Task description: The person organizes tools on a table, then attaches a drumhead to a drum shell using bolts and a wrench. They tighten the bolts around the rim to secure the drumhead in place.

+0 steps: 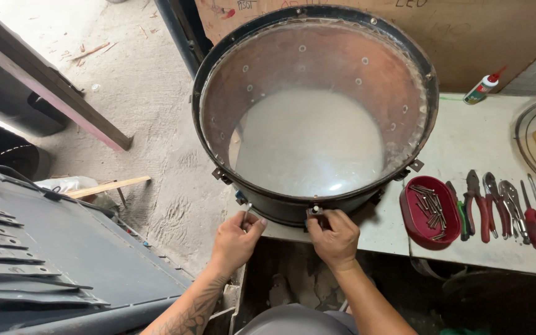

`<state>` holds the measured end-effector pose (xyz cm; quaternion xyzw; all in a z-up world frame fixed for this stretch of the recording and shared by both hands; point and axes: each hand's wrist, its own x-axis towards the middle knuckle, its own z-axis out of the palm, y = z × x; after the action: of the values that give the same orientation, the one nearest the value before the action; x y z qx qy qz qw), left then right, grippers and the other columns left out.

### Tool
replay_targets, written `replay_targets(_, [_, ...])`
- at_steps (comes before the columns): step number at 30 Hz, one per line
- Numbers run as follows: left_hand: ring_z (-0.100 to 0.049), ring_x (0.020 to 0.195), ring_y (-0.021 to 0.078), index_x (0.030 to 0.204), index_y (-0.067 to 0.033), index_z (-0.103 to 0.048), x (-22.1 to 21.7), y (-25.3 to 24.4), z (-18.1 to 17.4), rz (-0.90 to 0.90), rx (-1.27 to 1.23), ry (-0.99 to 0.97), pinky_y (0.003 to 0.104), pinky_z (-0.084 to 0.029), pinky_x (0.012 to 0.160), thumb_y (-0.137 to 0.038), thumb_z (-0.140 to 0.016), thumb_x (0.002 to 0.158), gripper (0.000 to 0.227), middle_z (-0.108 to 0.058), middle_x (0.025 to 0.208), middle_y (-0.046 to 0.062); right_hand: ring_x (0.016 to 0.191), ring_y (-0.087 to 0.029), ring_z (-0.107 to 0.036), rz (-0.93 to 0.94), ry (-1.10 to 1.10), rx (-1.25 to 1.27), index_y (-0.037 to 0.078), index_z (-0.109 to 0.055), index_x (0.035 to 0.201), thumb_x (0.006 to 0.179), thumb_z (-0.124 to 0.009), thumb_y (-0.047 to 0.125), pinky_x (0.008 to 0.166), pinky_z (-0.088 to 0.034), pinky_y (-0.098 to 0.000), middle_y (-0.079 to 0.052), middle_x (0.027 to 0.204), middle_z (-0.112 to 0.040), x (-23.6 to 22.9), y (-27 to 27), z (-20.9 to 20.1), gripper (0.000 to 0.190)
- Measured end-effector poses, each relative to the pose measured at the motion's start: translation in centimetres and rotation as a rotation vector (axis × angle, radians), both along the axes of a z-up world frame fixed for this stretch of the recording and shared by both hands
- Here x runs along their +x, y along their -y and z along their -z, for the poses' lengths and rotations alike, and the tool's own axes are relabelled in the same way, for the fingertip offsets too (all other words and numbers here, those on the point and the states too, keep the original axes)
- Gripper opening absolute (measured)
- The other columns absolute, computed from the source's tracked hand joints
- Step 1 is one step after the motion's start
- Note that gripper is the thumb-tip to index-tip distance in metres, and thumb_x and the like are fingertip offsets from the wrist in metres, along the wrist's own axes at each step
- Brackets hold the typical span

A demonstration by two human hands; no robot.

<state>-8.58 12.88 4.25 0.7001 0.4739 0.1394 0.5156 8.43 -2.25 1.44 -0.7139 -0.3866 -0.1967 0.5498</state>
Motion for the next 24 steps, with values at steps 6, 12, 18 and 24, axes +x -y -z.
replay_targets(6, [-0.074,0.079,0.0321,0.084,-0.0135,-0.08,0.5,0.6,0.7,0.047,0.087,-0.015,0.047,-0.056,0.076,-0.046,-0.082,0.076,0.033,-0.071,0.068,0.007,0.051,-0.028,-0.064,-0.054,-0.11,0.065,0.008,-0.071,0.069,0.072,-0.078,0.001,0.046,-0.051,-0.0333,-0.009,0.056,-0.062,0.2,-0.4,0.9,0.01])
replay_targets(12, [-0.067,0.083,0.0341,0.102,-0.0077,-0.069,0.5,1.6,1.8,0.288,0.366,0.107,0.043,-0.049,0.077,-0.024,-0.049,0.094,0.027,-0.071,0.088,0.014,0.051,-0.015,-0.049,-0.047,-0.076,0.057,0.001,-0.064,0.066,0.075,-0.076,-0.001,0.049,-0.038,-0.0307,-0.004,0.057,-0.055,-0.2,-0.8,0.1,0.015])
replay_targets(18, [-0.074,0.099,0.0294,0.121,-0.0065,-0.07,0.4,4.0,2.3,0.445,0.398,0.199,0.037,-0.055,0.09,-0.03,-0.056,0.1,0.034,-0.078,0.107,0.013,0.052,-0.014,-0.052,-0.096,-0.109,0.029,0.003,-0.065,0.066,0.074,-0.072,-0.001,0.05,-0.04,-0.0298,-0.002,0.058,-0.06,0.1,-0.4,-0.3,0.011])
replay_targets(24, [-0.069,0.072,0.0302,0.115,-0.0121,-0.062,1.4,6.4,2.6,0.411,0.229,0.13,0.041,-0.05,0.07,-0.03,-0.052,0.1,0.026,-0.073,0.078,0.005,0.082,-0.016,-0.074,-0.184,-0.646,-0.269,0.006,-0.082,0.093,0.089,-0.073,0.034,0.072,-0.058,-0.0304,-0.006,0.088,-0.081,1.6,3.0,2.3,0.03])
